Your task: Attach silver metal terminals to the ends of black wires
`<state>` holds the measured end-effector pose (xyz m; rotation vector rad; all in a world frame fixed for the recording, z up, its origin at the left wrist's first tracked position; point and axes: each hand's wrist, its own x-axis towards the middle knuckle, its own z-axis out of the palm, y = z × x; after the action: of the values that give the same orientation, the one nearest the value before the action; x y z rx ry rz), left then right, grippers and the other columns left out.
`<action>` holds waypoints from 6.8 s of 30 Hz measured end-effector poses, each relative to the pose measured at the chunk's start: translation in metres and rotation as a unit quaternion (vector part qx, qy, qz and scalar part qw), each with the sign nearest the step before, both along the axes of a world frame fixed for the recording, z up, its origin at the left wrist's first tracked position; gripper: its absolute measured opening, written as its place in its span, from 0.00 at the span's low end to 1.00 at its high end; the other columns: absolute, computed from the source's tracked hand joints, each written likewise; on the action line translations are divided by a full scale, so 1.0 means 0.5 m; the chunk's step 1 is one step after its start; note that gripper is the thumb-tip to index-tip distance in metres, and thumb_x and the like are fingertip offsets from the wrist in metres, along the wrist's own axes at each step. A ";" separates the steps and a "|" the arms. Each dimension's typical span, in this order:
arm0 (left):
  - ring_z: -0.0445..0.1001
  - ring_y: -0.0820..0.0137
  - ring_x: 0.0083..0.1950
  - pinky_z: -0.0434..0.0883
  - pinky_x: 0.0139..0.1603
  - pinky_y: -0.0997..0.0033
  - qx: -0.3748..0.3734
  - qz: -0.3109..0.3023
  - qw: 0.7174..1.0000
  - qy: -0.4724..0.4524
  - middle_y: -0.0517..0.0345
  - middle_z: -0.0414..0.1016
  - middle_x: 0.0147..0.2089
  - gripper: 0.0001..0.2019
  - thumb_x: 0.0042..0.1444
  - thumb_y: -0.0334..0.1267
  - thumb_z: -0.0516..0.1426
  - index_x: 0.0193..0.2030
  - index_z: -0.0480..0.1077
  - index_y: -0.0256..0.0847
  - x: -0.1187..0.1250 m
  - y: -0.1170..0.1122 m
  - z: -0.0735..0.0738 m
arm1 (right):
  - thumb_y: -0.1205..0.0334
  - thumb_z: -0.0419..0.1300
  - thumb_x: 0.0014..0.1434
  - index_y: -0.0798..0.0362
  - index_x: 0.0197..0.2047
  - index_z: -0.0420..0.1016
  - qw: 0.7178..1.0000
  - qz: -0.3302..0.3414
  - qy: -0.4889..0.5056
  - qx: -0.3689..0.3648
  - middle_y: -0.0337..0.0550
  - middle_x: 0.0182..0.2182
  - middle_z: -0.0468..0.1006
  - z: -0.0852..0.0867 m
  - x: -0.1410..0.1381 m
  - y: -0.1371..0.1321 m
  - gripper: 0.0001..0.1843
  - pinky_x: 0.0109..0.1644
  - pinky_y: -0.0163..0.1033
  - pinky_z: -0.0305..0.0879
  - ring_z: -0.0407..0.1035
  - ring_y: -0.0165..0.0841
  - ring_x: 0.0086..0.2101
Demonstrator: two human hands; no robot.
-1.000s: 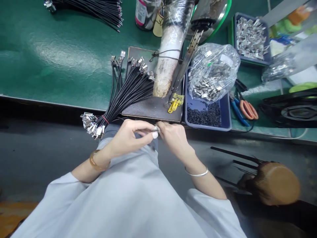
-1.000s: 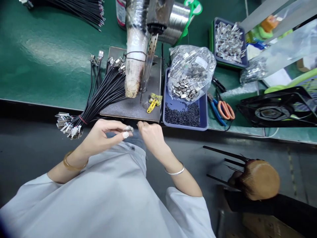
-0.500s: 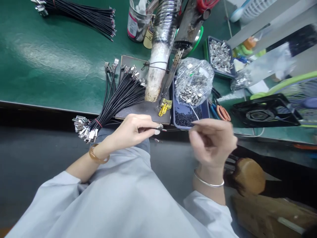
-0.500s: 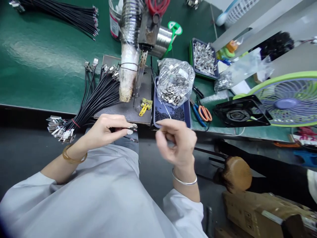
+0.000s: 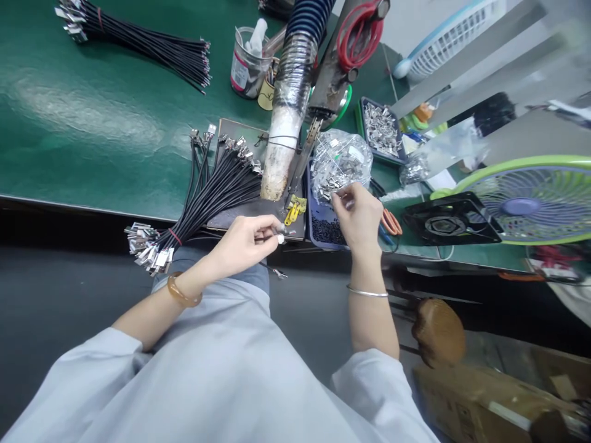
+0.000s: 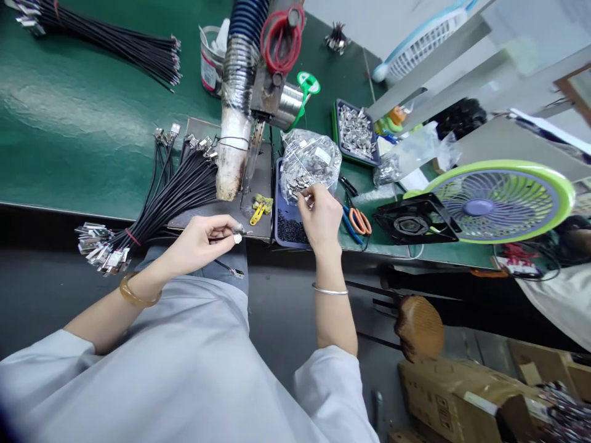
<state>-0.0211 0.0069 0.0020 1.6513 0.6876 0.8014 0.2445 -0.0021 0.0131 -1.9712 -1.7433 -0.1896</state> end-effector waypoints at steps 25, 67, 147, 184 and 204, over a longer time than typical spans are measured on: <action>0.67 0.79 0.27 0.68 0.30 0.79 -0.141 0.082 0.981 -0.108 0.61 0.73 0.27 0.09 0.51 0.38 0.65 0.29 0.74 0.35 0.027 -0.014 -0.005 | 0.64 0.65 0.60 0.50 0.34 0.81 0.922 0.109 0.366 0.066 0.44 0.39 0.84 -0.015 -0.214 -0.106 0.03 0.40 0.40 0.79 0.80 0.35 0.39; 0.65 0.79 0.26 0.63 0.27 0.80 -0.184 0.111 0.969 -0.126 0.61 0.70 0.24 0.05 0.46 0.33 0.62 0.24 0.72 0.34 0.016 -0.009 -0.001 | 0.72 0.65 0.62 0.50 0.39 0.78 0.929 0.100 0.255 0.247 0.40 0.38 0.83 -0.035 -0.244 -0.131 0.06 0.42 0.42 0.82 0.81 0.32 0.38; 0.67 0.77 0.28 0.66 0.29 0.80 -0.116 0.193 0.971 -0.081 0.61 0.71 0.25 0.06 0.51 0.35 0.60 0.28 0.75 0.35 0.046 -0.011 -0.003 | 0.73 0.65 0.60 0.46 0.37 0.75 0.950 0.142 0.073 0.269 0.38 0.37 0.87 -0.047 -0.234 -0.089 0.10 0.41 0.36 0.79 0.82 0.31 0.35; 0.63 0.78 0.26 0.64 0.26 0.80 -0.087 0.194 0.976 -0.052 0.59 0.72 0.26 0.06 0.50 0.35 0.59 0.29 0.76 0.35 0.038 -0.022 -0.005 | 0.68 0.65 0.62 0.50 0.36 0.77 0.938 0.080 0.276 0.194 0.39 0.37 0.84 -0.024 -0.228 -0.097 0.03 0.27 0.31 0.74 0.80 0.28 0.28; 0.66 0.77 0.28 0.67 0.31 0.77 -0.211 0.072 0.968 -0.112 0.61 0.72 0.25 0.11 0.47 0.40 0.67 0.24 0.75 0.35 0.005 -0.010 0.003 | 0.64 0.63 0.61 0.49 0.29 0.67 0.991 0.123 -0.010 0.044 0.38 0.28 0.75 -0.046 -0.201 0.002 0.10 0.54 0.51 0.64 0.71 0.40 0.41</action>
<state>-0.0188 0.0017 0.0035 1.1179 0.7622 0.8602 0.1438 -0.0008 -0.0097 -1.6808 -1.9388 -0.1977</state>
